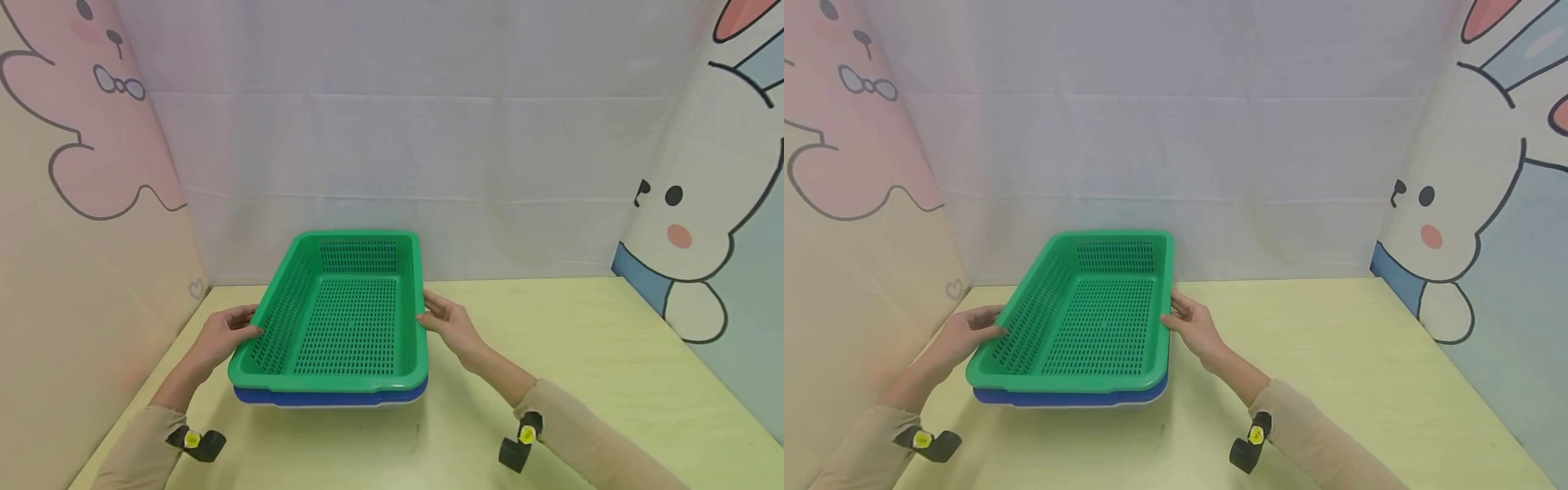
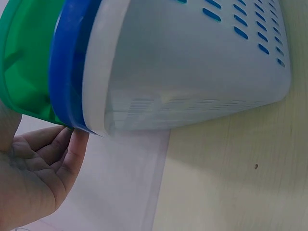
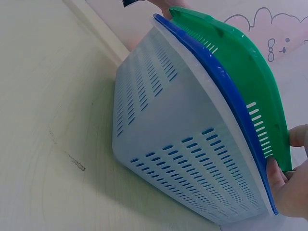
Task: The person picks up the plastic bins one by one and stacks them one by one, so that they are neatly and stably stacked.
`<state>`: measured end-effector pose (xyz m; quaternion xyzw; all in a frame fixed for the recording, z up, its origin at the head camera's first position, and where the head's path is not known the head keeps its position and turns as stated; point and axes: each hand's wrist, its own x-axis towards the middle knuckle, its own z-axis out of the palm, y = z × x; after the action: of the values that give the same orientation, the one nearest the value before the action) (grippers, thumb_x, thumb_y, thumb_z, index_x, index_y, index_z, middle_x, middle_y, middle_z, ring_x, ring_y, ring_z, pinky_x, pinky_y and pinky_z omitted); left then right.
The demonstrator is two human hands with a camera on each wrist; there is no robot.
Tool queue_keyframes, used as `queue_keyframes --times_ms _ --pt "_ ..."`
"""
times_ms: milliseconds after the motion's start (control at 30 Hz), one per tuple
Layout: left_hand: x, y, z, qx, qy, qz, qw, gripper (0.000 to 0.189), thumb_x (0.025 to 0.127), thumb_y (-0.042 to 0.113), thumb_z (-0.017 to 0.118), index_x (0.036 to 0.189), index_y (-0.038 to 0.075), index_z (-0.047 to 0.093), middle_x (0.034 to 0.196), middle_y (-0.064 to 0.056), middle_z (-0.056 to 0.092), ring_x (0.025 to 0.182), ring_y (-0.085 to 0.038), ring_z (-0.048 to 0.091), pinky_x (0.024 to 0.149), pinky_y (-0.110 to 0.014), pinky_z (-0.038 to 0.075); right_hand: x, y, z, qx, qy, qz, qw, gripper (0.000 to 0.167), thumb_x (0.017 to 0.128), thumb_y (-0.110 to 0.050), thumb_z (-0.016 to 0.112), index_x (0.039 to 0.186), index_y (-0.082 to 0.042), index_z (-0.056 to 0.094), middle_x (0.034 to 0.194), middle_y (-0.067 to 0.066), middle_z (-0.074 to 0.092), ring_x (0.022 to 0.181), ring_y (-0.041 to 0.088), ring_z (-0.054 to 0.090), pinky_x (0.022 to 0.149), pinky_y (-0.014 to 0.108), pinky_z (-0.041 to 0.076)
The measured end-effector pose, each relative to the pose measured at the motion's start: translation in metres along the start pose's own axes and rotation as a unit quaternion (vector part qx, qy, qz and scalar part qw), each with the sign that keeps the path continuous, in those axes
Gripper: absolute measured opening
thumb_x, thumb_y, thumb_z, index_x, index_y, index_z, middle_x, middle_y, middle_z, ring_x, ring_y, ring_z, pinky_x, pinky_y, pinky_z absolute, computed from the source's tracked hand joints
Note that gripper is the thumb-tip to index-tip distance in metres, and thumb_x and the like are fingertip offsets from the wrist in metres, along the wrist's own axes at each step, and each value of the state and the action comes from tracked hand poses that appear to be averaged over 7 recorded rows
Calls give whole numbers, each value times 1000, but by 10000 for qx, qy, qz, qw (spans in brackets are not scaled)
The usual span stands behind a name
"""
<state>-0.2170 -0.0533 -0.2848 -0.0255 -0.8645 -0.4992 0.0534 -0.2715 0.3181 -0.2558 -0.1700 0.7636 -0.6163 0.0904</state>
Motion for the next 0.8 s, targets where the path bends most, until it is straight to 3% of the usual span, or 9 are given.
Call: queue_keyframes --times_ms 367,667,800 --pt "0 0 1 -85 13 -28 10000 52 88 13 55 132 -10 38 121 -29 51 105 -34 55 72 -17 48 -1 -1 2 -85 45 48 9999 62 86 -7 59 141 -7 31 139 11 40 121 29 44 102 46 32" --pt "-1 -4 2 -215 136 -25 9997 50 88 14 55 132 -6 41 119 -25 53 91 -2 54 73 -17 47 -2 -1 7 -36 307 145 9994 63 83 -6 61 140 -6 33 138 11 42 122 29 43 102 46 33" --pt "-1 -7 4 -291 201 -65 9994 50 88 13 55 132 -5 41 120 -25 52 87 6 51 73 -16 47 -1 0 8 -21 334 156 9993 63 83 -4 61 140 -7 34 137 11 43 120 28 45 100 44 36"
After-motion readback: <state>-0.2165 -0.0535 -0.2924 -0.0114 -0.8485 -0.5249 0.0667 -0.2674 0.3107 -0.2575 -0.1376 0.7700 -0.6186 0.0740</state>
